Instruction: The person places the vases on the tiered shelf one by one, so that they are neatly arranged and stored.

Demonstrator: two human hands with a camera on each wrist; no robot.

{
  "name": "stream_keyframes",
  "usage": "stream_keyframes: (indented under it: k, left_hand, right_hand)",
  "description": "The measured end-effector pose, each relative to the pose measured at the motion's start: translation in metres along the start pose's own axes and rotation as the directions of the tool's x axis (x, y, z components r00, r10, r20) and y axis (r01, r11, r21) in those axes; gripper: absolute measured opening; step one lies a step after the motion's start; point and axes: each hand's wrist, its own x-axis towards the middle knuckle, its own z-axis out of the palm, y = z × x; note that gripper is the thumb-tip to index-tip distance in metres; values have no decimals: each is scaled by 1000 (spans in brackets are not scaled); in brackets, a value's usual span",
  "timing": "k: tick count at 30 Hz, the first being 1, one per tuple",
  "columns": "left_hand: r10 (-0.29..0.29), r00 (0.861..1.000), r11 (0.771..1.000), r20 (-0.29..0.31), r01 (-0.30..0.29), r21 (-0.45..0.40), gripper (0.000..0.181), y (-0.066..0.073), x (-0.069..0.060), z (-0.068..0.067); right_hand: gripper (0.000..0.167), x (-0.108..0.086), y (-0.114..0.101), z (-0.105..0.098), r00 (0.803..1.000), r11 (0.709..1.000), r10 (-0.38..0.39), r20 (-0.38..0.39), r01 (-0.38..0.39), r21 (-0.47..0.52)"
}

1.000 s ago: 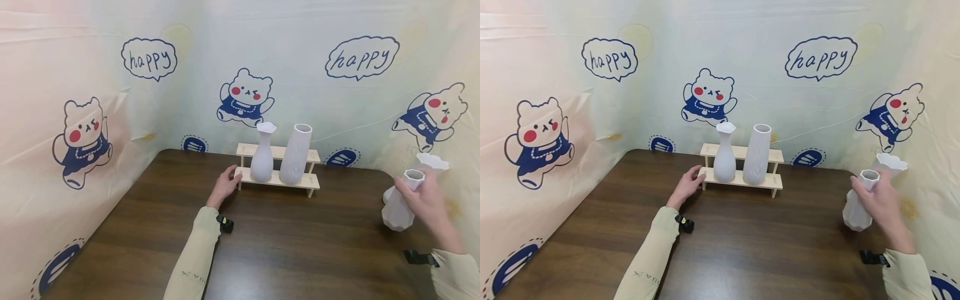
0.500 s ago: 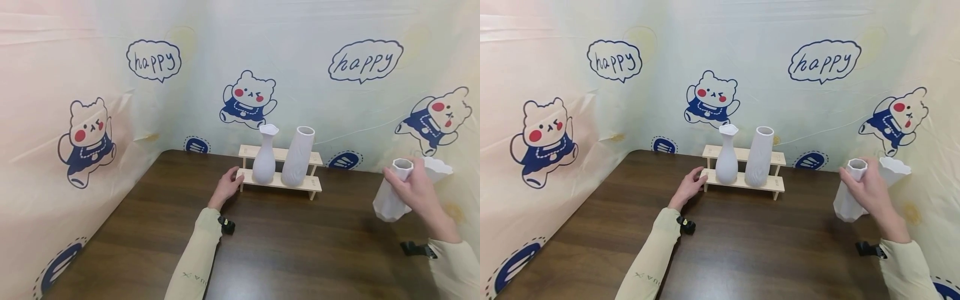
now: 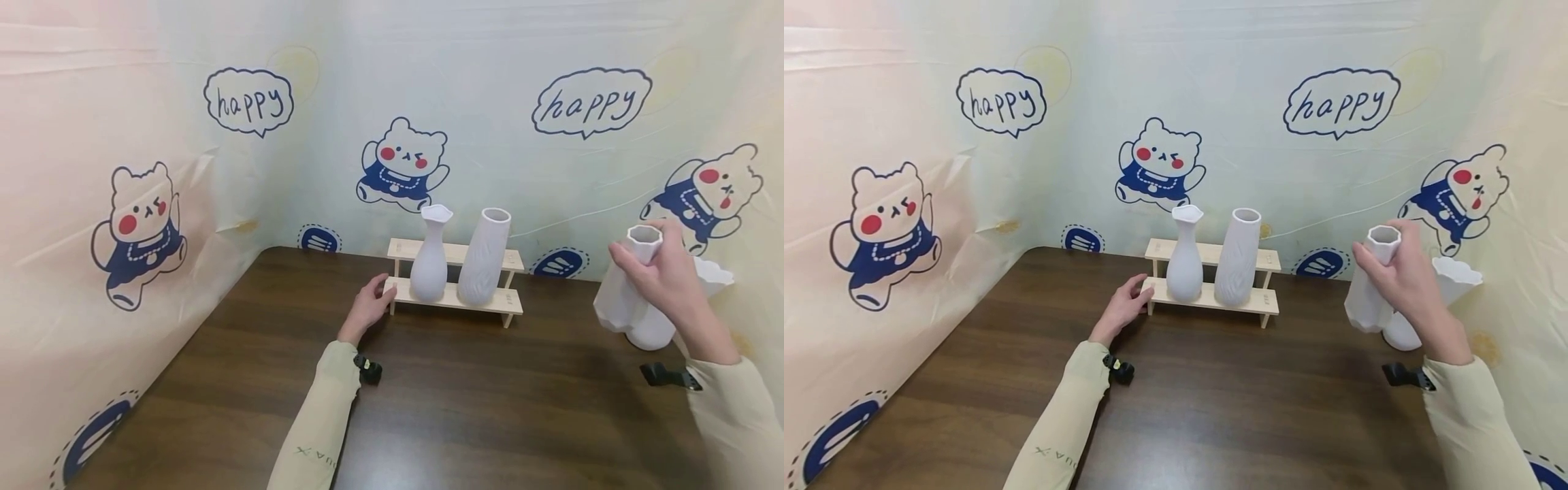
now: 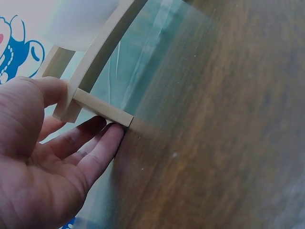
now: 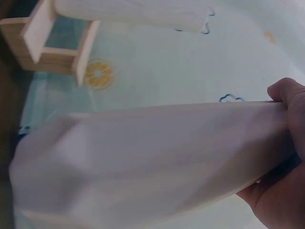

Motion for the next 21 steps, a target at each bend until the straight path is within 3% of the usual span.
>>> stream_keyframes:
  k: [8,21]
  left_hand:
    - [-2,1000,1000,-2,2,3,60,-1,-1,0]
    - [-11,1000,1000,1,11,8,60,1,-1,0]
  right_hand:
    - [51,18,-32,1,998,999,-40,-39,41,21]
    - [55,54,-77,7,997,996,-83,-11,83,38]
